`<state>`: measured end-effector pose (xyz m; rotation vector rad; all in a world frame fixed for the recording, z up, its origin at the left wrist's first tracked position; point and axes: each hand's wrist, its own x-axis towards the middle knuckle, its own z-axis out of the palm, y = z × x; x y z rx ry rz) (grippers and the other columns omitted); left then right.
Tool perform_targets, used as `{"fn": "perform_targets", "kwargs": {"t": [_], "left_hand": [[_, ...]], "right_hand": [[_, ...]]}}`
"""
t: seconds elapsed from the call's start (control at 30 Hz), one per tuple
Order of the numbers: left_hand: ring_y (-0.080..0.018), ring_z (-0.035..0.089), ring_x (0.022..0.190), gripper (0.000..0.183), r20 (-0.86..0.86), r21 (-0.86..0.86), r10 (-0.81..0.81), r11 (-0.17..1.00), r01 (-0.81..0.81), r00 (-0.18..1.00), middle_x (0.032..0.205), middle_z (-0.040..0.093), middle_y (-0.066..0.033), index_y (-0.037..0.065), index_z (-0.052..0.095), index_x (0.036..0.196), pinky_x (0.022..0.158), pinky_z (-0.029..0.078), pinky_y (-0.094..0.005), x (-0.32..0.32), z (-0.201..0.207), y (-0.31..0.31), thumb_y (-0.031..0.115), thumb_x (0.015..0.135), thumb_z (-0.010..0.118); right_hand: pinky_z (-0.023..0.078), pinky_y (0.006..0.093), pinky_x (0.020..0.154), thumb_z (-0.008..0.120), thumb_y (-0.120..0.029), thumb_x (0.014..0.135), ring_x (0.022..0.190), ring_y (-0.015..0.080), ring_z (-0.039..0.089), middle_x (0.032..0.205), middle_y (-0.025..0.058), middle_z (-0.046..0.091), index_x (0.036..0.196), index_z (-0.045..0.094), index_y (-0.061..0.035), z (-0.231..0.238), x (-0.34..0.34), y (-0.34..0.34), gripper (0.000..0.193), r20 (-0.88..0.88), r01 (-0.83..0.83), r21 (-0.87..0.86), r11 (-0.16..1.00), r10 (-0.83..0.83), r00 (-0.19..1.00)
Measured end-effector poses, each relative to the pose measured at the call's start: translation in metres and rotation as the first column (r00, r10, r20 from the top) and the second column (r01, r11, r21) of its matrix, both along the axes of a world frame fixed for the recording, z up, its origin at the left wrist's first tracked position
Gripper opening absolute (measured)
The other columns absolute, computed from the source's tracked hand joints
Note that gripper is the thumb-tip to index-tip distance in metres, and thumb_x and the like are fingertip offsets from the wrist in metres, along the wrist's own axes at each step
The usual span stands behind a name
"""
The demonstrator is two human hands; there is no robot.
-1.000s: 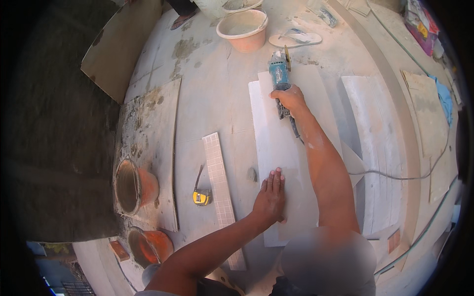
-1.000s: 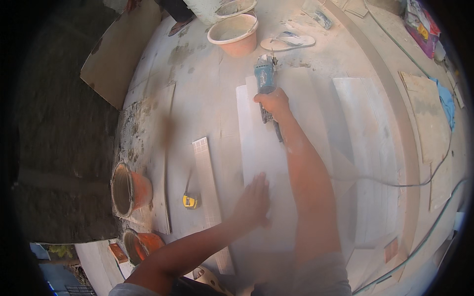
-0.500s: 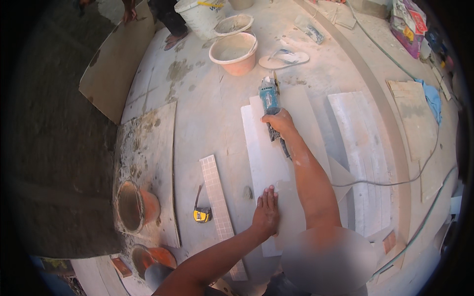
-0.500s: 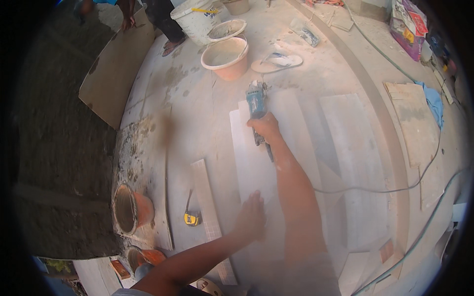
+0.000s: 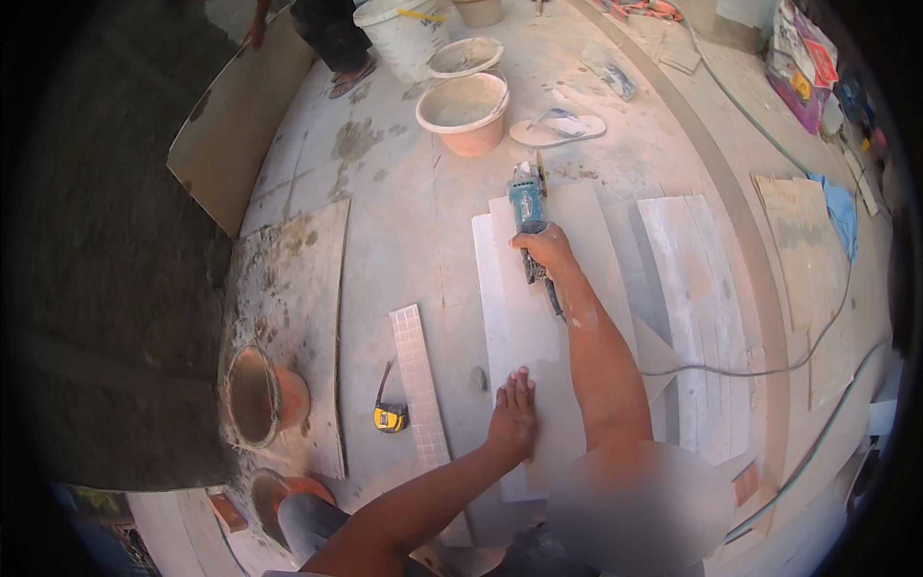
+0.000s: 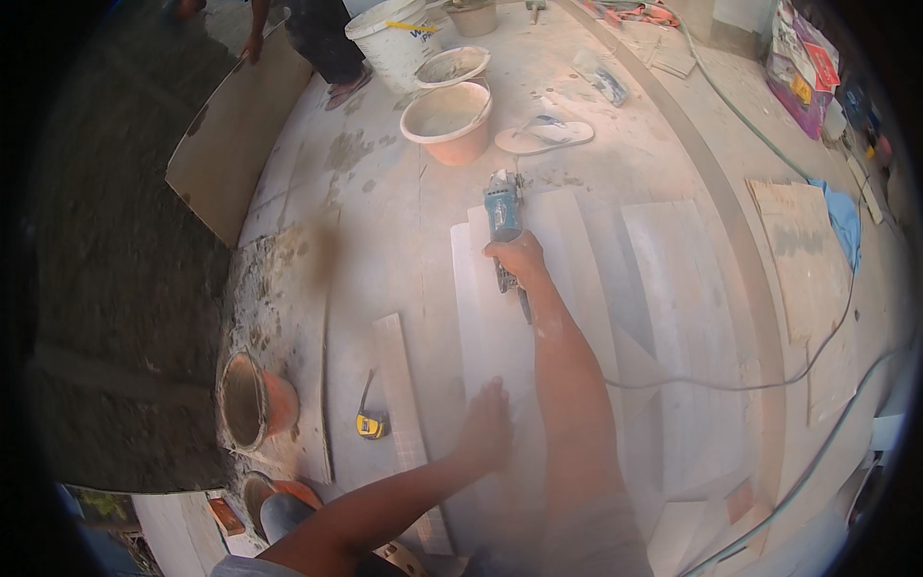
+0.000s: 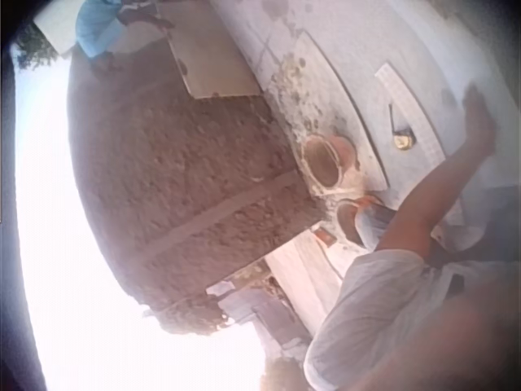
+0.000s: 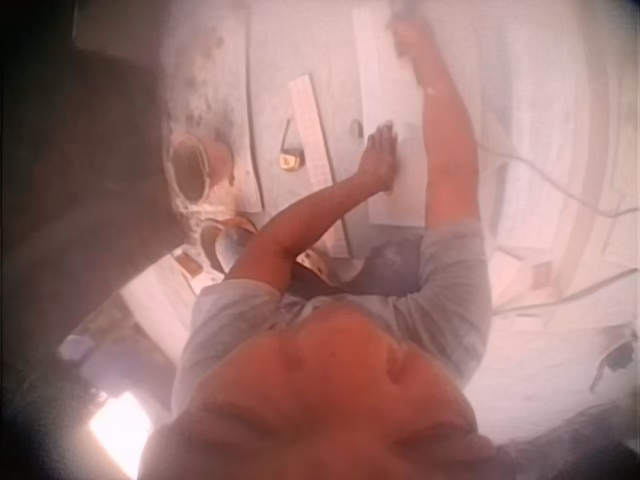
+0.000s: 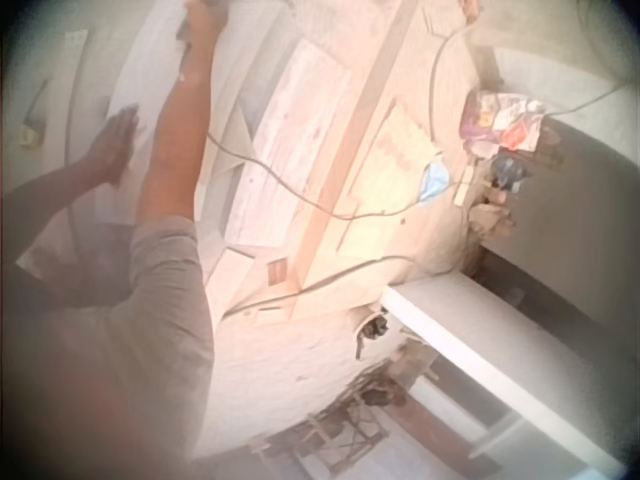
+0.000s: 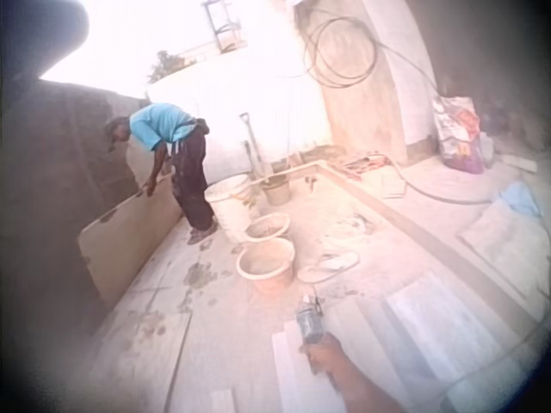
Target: The person uses a handheld power tool to cut a white rectangular tile on the floor. He then measures and marks the tile with a tape measure and marker before cutting it again.
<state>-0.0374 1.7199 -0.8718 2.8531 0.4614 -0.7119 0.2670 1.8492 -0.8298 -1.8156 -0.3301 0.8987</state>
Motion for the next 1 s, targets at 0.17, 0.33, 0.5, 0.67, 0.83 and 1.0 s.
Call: {"fn": "perform_targets", "kwargs": {"t": [0.17,0.33,0.5,0.67,0.83,1.0], "left_hand": [[-0.0540,0.008,0.160,0.146,0.042,0.038,-0.003,0.999,0.002,0.999,0.168,-0.004,-0.0457,-0.022,0.007,0.159,0.131,0.018,-0.0533,0.000,-0.003,0.000,0.039,0.061,0.097],[-0.0538,0.009,0.160,0.144,-0.069,-0.010,-0.021,1.000,0.020,0.997,0.168,-0.002,-0.0455,-0.023,0.009,0.159,0.130,0.020,-0.0533,0.004,0.013,0.001,0.040,0.062,0.096],[-0.0548,0.012,0.159,0.144,0.037,-0.020,-0.016,1.000,0.017,0.999,0.168,0.001,-0.0453,-0.024,0.015,0.157,0.129,0.021,-0.0552,0.000,0.016,0.004,0.040,0.057,0.098],[-0.0564,0.014,0.158,0.146,0.098,-0.042,-0.022,0.999,0.026,0.995,0.167,0.004,-0.0459,-0.025,0.019,0.156,0.129,0.023,-0.0573,-0.004,0.014,0.005,0.041,0.053,0.099],[-0.0582,0.016,0.157,0.148,0.079,-0.072,-0.045,0.996,0.051,0.996,0.167,0.005,-0.0467,-0.026,0.018,0.155,0.127,0.024,-0.0583,-0.003,0.015,0.010,0.042,0.051,0.099],[-0.0585,0.014,0.158,0.152,0.032,-0.056,-0.034,0.998,0.036,0.999,0.167,0.002,-0.0468,-0.025,0.015,0.156,0.127,0.025,-0.0580,0.000,0.017,0.011,0.045,0.052,0.099]], "right_hand": [[0.058,0.0397,0.076,0.086,-0.022,0.069,0.085,0.0276,0.074,0.095,0.0183,0.076,0.099,0.076,0.0072,-0.011,0.001,-0.001,0.043,-0.002,-0.024,0.012,1.000,0.024,1.000],[0.058,0.0398,0.076,0.086,-0.023,0.069,0.086,0.0279,0.074,0.096,0.0187,0.076,0.100,0.076,0.0058,-0.016,-0.002,-0.004,0.043,0.001,0.013,-0.001,1.000,-0.013,1.000],[0.056,0.0399,0.070,0.086,-0.022,0.070,0.076,0.0256,0.071,0.089,0.0158,0.074,0.095,0.074,0.0057,-0.007,-0.009,-0.012,0.040,0.031,0.007,0.007,1.000,-0.007,0.999],[0.055,0.0402,0.067,0.086,-0.022,0.070,0.073,0.0246,0.069,0.086,0.0149,0.073,0.094,0.074,0.0063,0.003,-0.016,-0.021,0.039,-0.001,0.030,0.068,0.997,-0.030,1.000],[0.056,0.0389,0.077,0.084,-0.022,0.071,0.083,0.0239,0.071,0.091,0.0124,0.075,0.098,0.076,0.0015,-0.001,-0.012,-0.023,0.037,-0.043,0.031,0.064,0.997,-0.028,0.999],[0.056,0.0388,0.071,0.087,-0.024,0.070,0.080,0.0260,0.070,0.096,0.0161,0.073,0.109,0.071,0.0075,-0.015,-0.021,-0.022,0.052,0.007,0.096,0.050,0.994,-0.097,0.995]]}}
